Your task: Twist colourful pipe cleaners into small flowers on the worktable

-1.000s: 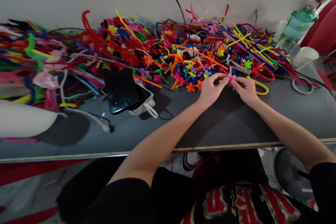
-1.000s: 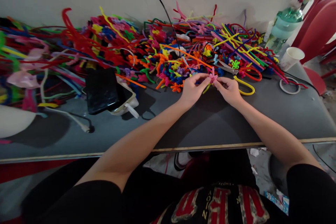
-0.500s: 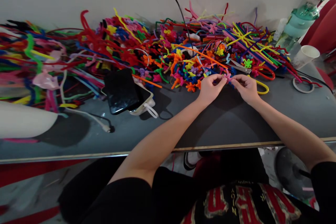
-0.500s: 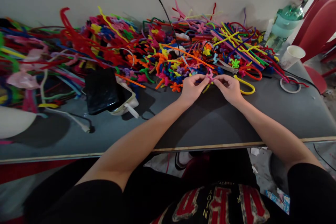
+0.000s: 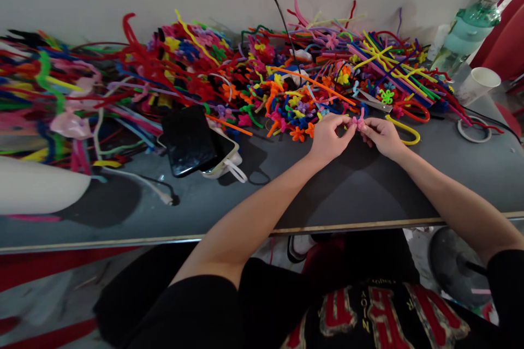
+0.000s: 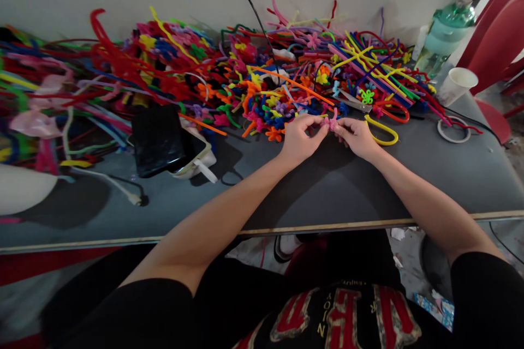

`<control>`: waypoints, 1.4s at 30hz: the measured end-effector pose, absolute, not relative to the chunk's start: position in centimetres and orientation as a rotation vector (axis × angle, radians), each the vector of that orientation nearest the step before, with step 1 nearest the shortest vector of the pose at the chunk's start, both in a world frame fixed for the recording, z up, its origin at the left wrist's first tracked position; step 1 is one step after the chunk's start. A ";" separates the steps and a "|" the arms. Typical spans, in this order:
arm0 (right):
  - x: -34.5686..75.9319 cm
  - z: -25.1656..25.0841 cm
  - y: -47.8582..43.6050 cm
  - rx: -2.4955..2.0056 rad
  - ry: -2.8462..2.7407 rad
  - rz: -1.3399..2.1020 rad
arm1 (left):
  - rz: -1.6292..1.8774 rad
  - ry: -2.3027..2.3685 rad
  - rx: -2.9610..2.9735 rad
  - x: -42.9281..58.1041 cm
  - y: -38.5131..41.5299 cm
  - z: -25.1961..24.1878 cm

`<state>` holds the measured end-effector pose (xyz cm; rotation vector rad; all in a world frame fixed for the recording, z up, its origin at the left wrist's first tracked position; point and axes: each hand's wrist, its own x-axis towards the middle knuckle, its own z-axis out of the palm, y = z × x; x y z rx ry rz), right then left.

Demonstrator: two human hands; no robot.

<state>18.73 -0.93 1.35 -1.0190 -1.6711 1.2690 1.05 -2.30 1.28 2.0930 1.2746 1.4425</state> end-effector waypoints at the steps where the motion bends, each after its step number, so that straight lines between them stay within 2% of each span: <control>1: 18.9 1.5 -0.9 -1.015 -1.688 1.297 | 1.437 1.261 2.135 1.0 -2.3 1.3; 5: 19.4 2.0 -0.6 -0.988 -1.740 1.388 | 1.409 1.208 2.212 1.0 -2.2 1.3; 9: 19.0 1.7 -0.7 -1.009 -1.648 1.378 | 1.379 1.278 1.987 1.3 -2.2 1.3; 15: 18.3 0.8 -1.2 -1.125 -1.526 0.782 | 1.305 1.295 1.432 1.4 -1.4 0.9; 20: 18.4 1.1 -1.7 -1.133 -1.751 0.567 | 1.298 1.276 1.474 1.3 -1.3 0.6; 30: 18.4 1.5 -2.0 -1.173 -1.715 0.580 | 1.320 1.215 1.984 1.1 -1.7 0.7; 36: 18.6 1.9 -1.9 -1.130 -1.748 0.635 | 1.176 1.263 2.326 0.8 -1.5 0.1; 39: 18.6 1.8 -1.8 -1.150 -1.784 0.623 | 1.190 1.309 2.352 0.9 -1.7 0.1; 42: 18.5 1.7 -1.6 -1.163 -1.730 0.754 | 1.260 1.332 2.202 0.9 -1.9 0.4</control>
